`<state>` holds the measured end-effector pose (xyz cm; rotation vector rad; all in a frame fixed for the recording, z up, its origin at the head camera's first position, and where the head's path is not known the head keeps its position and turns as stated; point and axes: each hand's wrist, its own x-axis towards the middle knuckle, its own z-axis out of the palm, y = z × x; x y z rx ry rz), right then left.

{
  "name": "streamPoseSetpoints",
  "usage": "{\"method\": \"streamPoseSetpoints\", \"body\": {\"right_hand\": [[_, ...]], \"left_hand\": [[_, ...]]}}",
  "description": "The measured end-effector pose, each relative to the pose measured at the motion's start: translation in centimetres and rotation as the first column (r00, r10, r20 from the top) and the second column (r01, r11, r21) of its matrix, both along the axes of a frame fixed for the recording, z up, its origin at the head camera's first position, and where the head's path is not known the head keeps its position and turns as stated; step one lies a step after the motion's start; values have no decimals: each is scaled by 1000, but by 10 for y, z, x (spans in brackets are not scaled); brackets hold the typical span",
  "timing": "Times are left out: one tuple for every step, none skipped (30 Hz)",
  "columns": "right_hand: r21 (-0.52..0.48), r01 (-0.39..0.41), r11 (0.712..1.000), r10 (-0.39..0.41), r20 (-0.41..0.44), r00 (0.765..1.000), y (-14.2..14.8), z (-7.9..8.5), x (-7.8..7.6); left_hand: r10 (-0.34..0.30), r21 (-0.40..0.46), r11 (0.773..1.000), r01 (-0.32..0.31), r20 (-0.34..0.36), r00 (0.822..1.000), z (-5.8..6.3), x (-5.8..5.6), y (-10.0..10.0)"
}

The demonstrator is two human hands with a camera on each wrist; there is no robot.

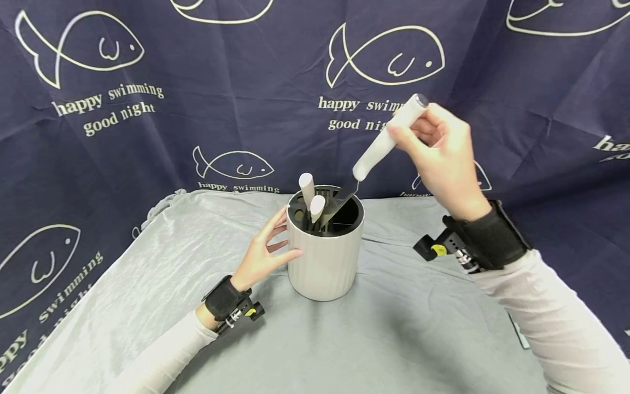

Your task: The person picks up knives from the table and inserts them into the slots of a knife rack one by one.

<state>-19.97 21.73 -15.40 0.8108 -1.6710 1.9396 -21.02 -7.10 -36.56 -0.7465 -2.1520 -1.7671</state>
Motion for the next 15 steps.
{"method": "streamPoseSetpoints", "body": {"right_hand": [[28,10,1000,-10,3,1000,-3,-3,-1],[59,25,998,-25,7,1000,-6,-5,-2],[78,34,996,-35,12,999,-9,-7,-3],[102,47,994,-49,10,999,-12,-8,-4],[125,62,990,-64,10,998,-14,-10,-4],[145,74,987,-77,10,997,-16,-12,-5],[158,82,984,-85,9,996,-17,-13,-5],[165,88,982,-91,10,996,-19,-15,-6],[169,92,981,-95,11,995,-20,-16,-6],[174,97,980,-100,10,995,-21,-17,-6],[182,104,978,-107,11,994,-21,-19,-7],[196,111,974,-115,9,993,-22,-21,-8],[217,124,968,-128,6,992,-23,-23,-8],[244,138,960,-143,3,990,-24,-25,-9],[269,150,951,-156,-1,988,-26,-28,-9]], "left_hand": [[2,-1,1000,-2,-3,1000,0,0,0],[1,-2,1000,-1,-6,1000,-1,0,-1],[1,0,1000,-1,-8,1000,-1,0,-1],[2,0,1000,-2,-8,1000,-1,0,-1],[4,-1,1000,-4,-7,1000,-1,0,-1],[5,-1,1000,-5,-5,1000,-1,0,-1],[4,1,1000,-4,-6,1000,-1,0,-1],[3,1,1000,-3,-4,1000,-1,0,-1],[3,1,1000,-3,-1,1000,-1,-1,-1],[2,-2,1000,-2,1,1000,-1,-1,-1],[0,-3,1000,0,1,1000,-1,-1,-1],[0,-5,1000,0,1,1000,-1,-1,-1],[-2,-5,1000,2,-1,1000,-1,-1,-1],[-1,-7,1000,1,2,1000,-1,0,-1],[0,-7,1000,0,1,1000,-1,0,-1]]}}
